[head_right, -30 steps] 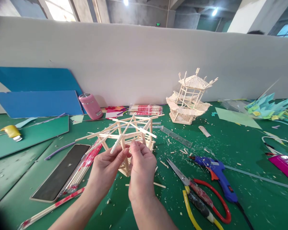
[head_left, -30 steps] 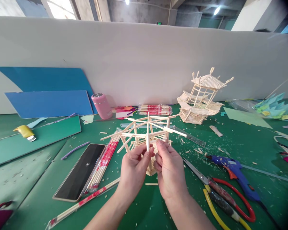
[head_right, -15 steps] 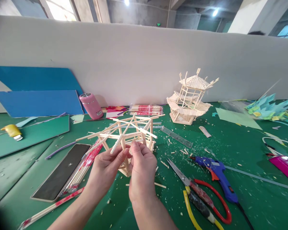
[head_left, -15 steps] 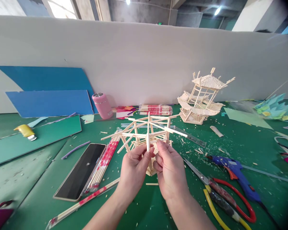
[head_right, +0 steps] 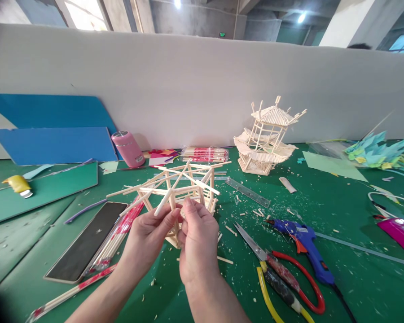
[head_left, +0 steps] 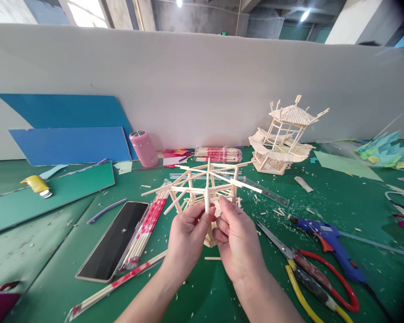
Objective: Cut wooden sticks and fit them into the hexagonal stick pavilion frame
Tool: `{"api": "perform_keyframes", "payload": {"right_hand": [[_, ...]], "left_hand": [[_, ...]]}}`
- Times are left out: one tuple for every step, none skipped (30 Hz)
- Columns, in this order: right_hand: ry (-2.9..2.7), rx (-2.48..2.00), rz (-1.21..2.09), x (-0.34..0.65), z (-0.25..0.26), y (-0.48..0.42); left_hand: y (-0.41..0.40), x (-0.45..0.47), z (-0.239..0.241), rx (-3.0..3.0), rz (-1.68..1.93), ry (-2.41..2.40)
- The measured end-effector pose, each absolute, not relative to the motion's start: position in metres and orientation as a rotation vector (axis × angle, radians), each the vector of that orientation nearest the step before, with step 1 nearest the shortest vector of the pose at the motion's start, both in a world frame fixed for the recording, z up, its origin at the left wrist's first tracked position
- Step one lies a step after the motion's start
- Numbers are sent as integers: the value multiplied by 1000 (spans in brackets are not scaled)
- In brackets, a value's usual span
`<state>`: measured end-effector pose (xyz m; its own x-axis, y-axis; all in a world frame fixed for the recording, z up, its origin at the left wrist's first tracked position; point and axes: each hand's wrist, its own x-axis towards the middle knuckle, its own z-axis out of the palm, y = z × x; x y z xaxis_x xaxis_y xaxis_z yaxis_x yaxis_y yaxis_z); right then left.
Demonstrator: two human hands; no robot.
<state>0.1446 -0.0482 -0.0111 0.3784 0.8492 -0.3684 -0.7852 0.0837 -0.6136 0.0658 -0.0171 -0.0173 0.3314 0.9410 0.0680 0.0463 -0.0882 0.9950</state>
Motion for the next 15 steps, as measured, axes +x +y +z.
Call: {"api": "perform_keyframes", "payload": {"right_hand": [[-91,-841,1225,144,-11,-49],[-90,-835,1227,144,-11,-49],[-90,-828,1229,144,-11,-49],[-88,-823,1231,144,-11,-50],[-85,-821,1234,144,-11,-50],[-81,-819,1236,144,-11,-50],[-81,-818,1238,144,-11,-51],[-82,-817,1238,143,-11,-51],[-85,-818,1238,143,-11,-51],[-88,-820,1238,143,-11,-50],[-88,-823,1237,143,-11,-50],[-85,-828,1237,142,-11,-50],[-83,-834,1239,142,-11,-50],[-81,-839,1237,141,-11,-49],[-80,-843,1235,141,-11,-49]], "left_hand": [[-17,66,-18,1455,990,960],[-17,65,-18,1458,994,960],[-16,65,-18,1461,995,959],[-16,65,-19,1462,994,957],[-16,65,-19,1462,992,957],[-16,64,-19,1459,986,960],[-16,64,-19,1456,980,965],[-16,64,-19,1455,975,968],[-16,64,-19,1456,968,969],[-16,64,-19,1460,962,972],[-16,64,-19,1466,957,975],[-16,64,-18,1473,955,978],[-16,63,-18,1482,953,982],[-16,63,-17,1492,950,987],[-16,63,-17,1502,945,991]]}}
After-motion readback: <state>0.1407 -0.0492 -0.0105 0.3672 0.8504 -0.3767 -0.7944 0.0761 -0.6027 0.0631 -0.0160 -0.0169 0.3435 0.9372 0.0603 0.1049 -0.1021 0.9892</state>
